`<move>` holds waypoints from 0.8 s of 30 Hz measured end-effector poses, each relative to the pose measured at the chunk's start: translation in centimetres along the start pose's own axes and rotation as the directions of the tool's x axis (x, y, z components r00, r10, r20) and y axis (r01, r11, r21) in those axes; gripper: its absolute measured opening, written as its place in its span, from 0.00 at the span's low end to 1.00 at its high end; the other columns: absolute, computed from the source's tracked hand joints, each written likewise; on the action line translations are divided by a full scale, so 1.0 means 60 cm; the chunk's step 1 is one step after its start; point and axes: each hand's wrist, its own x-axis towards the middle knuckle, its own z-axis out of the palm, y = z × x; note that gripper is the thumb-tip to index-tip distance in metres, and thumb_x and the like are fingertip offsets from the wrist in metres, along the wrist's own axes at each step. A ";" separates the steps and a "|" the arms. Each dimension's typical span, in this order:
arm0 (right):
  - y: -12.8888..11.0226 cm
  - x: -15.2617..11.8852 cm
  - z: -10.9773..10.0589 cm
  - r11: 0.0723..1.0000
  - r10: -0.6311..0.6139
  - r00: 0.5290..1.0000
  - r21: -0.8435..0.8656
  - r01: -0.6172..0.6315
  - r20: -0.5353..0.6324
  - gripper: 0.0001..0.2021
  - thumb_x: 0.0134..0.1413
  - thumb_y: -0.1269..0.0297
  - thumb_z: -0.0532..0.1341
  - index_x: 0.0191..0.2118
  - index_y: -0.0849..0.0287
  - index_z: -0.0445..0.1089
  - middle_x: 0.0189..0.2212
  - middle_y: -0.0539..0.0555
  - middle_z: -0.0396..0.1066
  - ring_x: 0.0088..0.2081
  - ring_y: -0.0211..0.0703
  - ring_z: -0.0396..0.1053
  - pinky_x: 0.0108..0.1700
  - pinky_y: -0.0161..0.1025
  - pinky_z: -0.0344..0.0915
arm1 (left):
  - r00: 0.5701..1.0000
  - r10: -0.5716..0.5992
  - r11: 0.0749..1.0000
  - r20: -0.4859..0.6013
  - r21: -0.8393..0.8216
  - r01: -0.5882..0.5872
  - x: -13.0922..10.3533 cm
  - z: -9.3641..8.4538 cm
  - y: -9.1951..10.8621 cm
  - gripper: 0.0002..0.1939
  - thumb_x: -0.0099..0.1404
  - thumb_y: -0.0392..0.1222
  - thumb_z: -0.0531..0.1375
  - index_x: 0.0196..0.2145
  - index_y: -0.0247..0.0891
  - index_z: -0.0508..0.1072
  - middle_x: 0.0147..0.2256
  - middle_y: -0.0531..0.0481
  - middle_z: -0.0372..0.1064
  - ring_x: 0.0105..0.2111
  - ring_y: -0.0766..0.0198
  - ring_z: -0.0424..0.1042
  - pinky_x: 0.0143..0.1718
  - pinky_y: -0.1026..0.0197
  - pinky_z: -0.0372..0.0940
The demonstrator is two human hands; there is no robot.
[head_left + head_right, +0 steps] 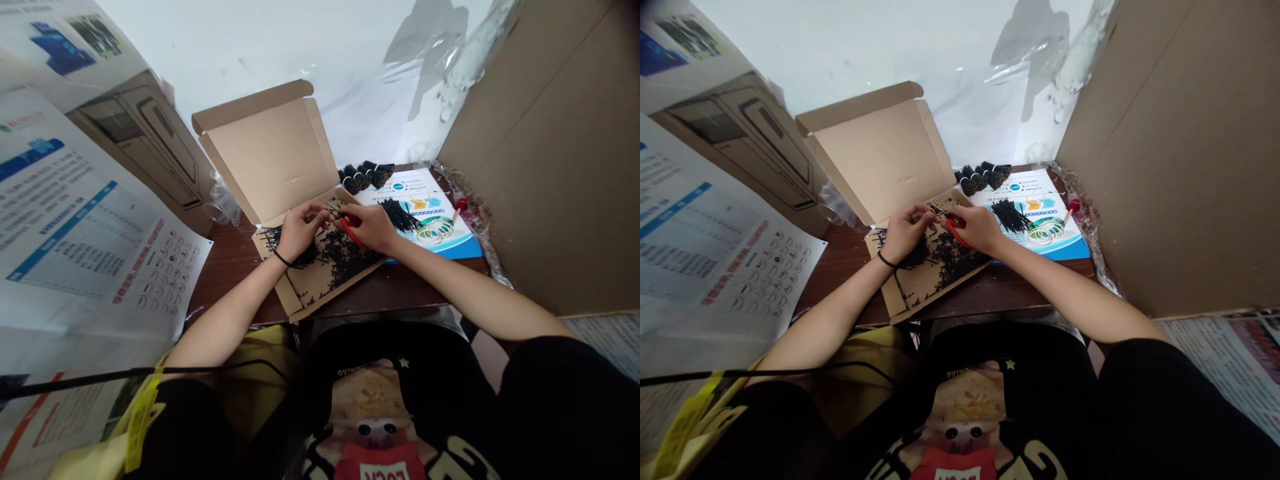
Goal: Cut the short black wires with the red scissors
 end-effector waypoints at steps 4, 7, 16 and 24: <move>-0.001 0.000 -0.001 1.000 -0.015 1.000 0.008 0.015 0.006 0.17 0.53 0.49 0.58 0.35 0.57 0.73 0.22 0.50 0.68 0.24 0.35 0.60 0.30 0.35 0.54 | 1.000 -0.026 0.999 -0.009 -0.019 0.026 0.000 0.000 0.002 0.14 0.61 0.50 0.60 0.33 0.35 0.67 0.29 0.47 0.75 0.24 0.69 0.73 0.23 0.67 0.63; -0.002 0.000 -0.001 1.000 -0.021 1.000 0.015 0.021 0.010 0.16 0.53 0.49 0.58 0.35 0.57 0.73 0.22 0.50 0.67 0.24 0.35 0.59 0.30 0.35 0.54 | 0.999 -0.032 0.999 -0.022 -0.023 0.032 0.001 0.000 -0.002 0.14 0.60 0.49 0.61 0.33 0.35 0.68 0.29 0.47 0.75 0.23 0.68 0.73 0.22 0.67 0.64; -0.004 0.001 -0.003 1.000 -0.031 0.998 -0.001 0.031 0.051 0.14 0.53 0.54 0.58 0.36 0.57 0.74 0.23 0.51 0.69 0.24 0.35 0.59 0.30 0.35 0.54 | 1.000 -0.011 1.000 0.024 -0.022 0.012 -0.001 -0.001 0.005 0.13 0.60 0.49 0.61 0.32 0.34 0.69 0.29 0.47 0.75 0.23 0.69 0.72 0.27 0.65 0.67; 0.002 0.001 -0.003 0.990 -0.053 0.998 -0.125 0.058 0.044 0.16 0.54 0.50 0.58 0.39 0.57 0.75 0.26 0.53 0.72 0.27 0.38 0.65 0.30 0.37 0.54 | 0.999 0.024 0.999 0.025 0.048 -0.025 0.000 -0.003 0.002 0.14 0.62 0.50 0.58 0.32 0.35 0.71 0.29 0.47 0.75 0.20 0.72 0.66 0.22 0.67 0.61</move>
